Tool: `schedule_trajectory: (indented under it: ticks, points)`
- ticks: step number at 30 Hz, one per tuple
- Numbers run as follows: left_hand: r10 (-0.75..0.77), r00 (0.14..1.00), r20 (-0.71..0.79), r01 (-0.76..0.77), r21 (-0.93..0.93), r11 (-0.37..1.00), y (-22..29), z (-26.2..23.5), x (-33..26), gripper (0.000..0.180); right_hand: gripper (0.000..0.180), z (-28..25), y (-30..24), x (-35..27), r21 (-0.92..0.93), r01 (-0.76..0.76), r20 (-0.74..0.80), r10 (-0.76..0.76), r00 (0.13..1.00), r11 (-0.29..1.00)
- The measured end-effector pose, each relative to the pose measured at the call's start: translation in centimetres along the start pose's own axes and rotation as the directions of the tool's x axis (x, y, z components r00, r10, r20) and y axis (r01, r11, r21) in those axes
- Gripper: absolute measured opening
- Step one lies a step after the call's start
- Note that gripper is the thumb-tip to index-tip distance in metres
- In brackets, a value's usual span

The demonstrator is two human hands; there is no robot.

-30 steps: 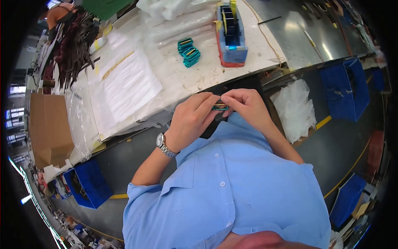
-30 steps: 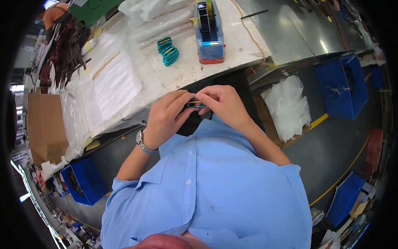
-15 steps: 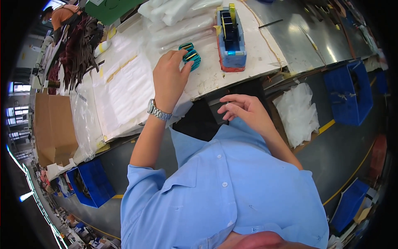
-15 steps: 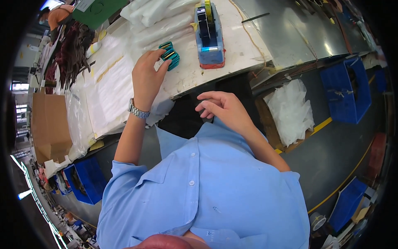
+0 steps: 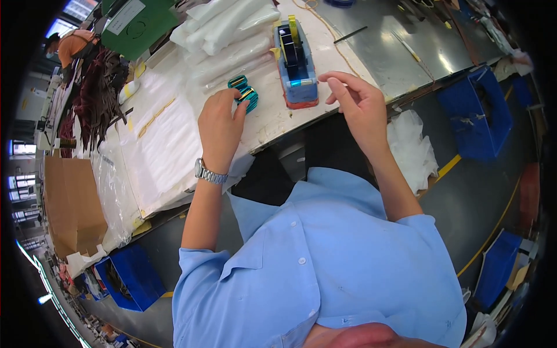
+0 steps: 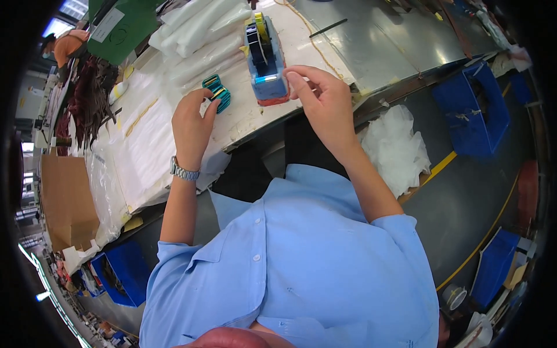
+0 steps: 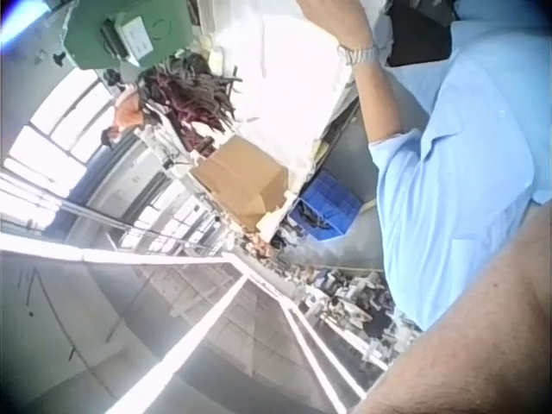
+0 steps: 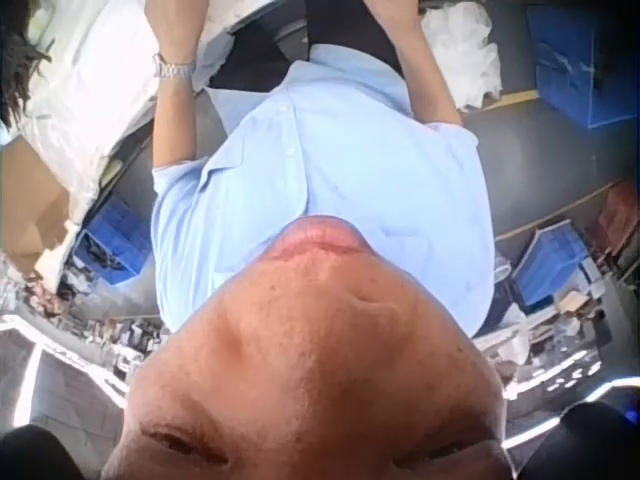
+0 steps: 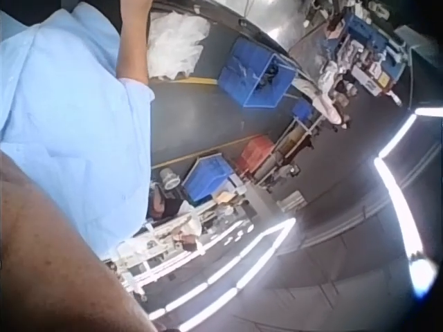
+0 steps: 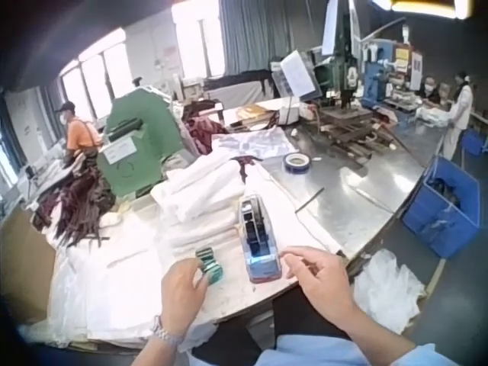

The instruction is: Counting and packing metal hardware buckles into small plastic bags.

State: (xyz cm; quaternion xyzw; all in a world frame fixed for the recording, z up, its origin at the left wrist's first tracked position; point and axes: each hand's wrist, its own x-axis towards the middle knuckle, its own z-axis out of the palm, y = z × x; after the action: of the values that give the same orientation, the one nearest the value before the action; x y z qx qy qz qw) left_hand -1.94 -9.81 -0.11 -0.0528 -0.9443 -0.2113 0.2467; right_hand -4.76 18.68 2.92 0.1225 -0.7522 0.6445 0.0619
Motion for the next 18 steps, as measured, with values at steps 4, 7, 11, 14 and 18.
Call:
schedule_trajectory:
  ticks: [4,7,11,14,18]
  points:
    - [0.051,0.997,-0.065,-0.051,-0.004,0.999,-0.8,1.0,-0.9,0.024,0.029,1.5,2.0,2.0,-0.208,0.103,0.042,-0.096,0.994,0.973]
    - [0.050,0.998,-0.042,-0.049,0.030,0.998,-0.3,0.0,-1.4,0.020,0.041,2.5,1.6,2.8,-0.377,0.055,0.153,0.004,0.988,0.925]
    - [0.090,0.994,-0.056,-0.087,0.040,0.995,0.2,0.1,-1.2,0.019,0.042,2.5,1.0,2.7,-0.363,0.001,0.120,0.046,0.992,0.932]
    - [0.050,0.995,-0.084,-0.049,0.015,0.999,0.3,-0.1,-1.1,0.019,0.035,3.2,2.3,3.1,-0.320,0.031,0.066,-0.010,0.998,0.947]
    - [0.055,0.994,-0.095,-0.054,0.012,0.998,1.1,-0.4,-0.6,0.027,0.030,3.4,2.9,3.6,-0.278,0.005,0.089,0.020,0.996,0.961]
